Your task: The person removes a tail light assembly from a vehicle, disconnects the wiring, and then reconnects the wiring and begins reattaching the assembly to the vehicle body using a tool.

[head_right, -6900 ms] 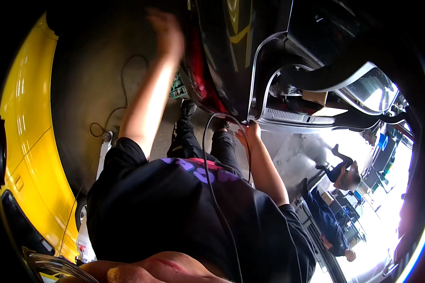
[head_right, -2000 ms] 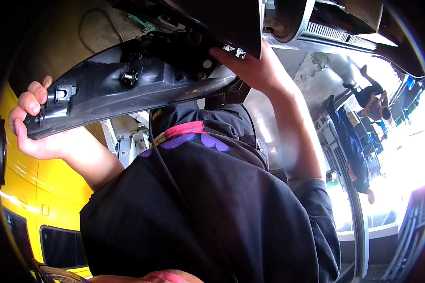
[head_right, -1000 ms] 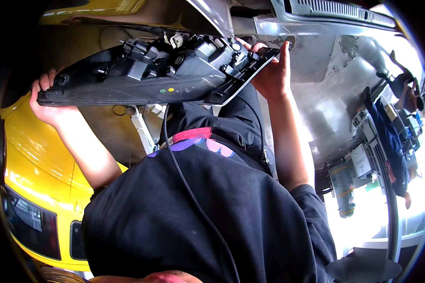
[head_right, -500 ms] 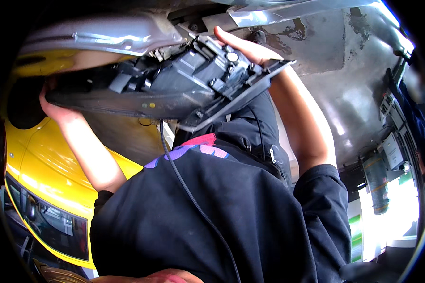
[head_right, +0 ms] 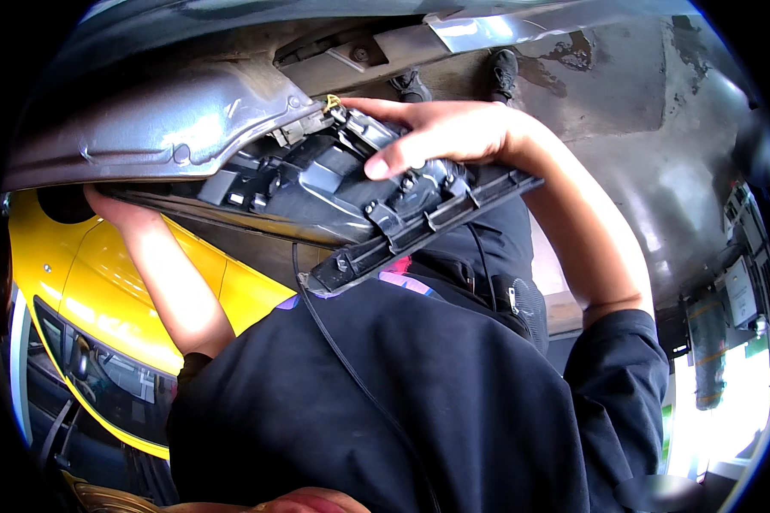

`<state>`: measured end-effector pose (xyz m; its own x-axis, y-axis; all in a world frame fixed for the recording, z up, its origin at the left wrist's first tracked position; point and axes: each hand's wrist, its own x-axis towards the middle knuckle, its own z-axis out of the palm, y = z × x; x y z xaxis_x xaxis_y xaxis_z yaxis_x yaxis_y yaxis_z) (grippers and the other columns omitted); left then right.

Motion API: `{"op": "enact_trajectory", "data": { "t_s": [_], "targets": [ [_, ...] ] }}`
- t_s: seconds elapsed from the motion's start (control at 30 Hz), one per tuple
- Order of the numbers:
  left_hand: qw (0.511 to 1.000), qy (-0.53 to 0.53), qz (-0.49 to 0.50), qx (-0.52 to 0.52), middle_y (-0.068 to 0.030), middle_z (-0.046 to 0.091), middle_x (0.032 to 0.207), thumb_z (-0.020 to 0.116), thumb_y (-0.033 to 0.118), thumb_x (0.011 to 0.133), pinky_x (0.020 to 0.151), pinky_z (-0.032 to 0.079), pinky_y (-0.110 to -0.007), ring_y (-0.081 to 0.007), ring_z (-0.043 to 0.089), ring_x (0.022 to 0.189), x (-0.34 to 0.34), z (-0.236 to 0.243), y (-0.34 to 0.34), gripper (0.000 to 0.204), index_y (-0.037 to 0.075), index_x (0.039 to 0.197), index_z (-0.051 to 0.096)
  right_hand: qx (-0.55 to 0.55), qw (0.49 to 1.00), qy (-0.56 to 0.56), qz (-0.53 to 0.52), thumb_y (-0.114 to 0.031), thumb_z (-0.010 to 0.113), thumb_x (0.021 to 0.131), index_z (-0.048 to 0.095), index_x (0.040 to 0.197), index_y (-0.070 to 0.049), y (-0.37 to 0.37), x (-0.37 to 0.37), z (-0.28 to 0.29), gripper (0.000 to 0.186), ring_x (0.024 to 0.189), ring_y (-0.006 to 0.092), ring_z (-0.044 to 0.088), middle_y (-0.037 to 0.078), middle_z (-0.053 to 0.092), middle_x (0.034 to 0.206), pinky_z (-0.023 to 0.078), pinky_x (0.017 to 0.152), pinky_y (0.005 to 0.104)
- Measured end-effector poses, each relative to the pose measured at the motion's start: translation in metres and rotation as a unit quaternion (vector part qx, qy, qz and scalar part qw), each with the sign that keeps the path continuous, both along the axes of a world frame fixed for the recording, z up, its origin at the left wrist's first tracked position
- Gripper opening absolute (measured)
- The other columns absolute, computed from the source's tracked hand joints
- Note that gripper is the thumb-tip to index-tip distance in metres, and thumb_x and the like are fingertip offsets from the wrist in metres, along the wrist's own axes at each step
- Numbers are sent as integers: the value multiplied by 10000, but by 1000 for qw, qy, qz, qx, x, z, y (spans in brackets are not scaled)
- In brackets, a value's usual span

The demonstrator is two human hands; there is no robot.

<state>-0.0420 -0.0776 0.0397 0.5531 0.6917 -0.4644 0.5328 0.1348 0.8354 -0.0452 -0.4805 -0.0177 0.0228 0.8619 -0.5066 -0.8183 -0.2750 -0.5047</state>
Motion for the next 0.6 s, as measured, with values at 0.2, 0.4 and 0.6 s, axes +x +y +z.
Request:
{"op": "enact_trajectory", "data": {
  "t_s": [0.2,0.4,0.6],
  "targets": [
    [995,-45,-63,56,-186,492,1502,335,393,1062,1180,393,-498,-332,490,1379,5,6,5,577,13,1477,465,24,997,24,-65,-403,825,810,256,1652,-76,5,-27,-15,1067,1366,233,502,149,554,1489,319,1191,332],
    [970,-100,-100,197,-185,523,1456,562,210,1019,1175,379,-439,-308,495,1346,-10,20,15,451,-6,1408,489,52,996,41,-53,-397,918,769,261,1652,-99,7,-22,-24,1141,1340,202,499,109,530,1496,349,1171,322],
    [536,-118,-750,369,-158,666,1228,662,164,967,1032,484,-473,-322,635,1116,-32,86,-45,222,42,1148,702,64,993,78,-56,-359,937,758,214,1656,-57,10,-26,-31,1192,1416,196,429,109,456,1567,292,1210,316]
  ]
}}
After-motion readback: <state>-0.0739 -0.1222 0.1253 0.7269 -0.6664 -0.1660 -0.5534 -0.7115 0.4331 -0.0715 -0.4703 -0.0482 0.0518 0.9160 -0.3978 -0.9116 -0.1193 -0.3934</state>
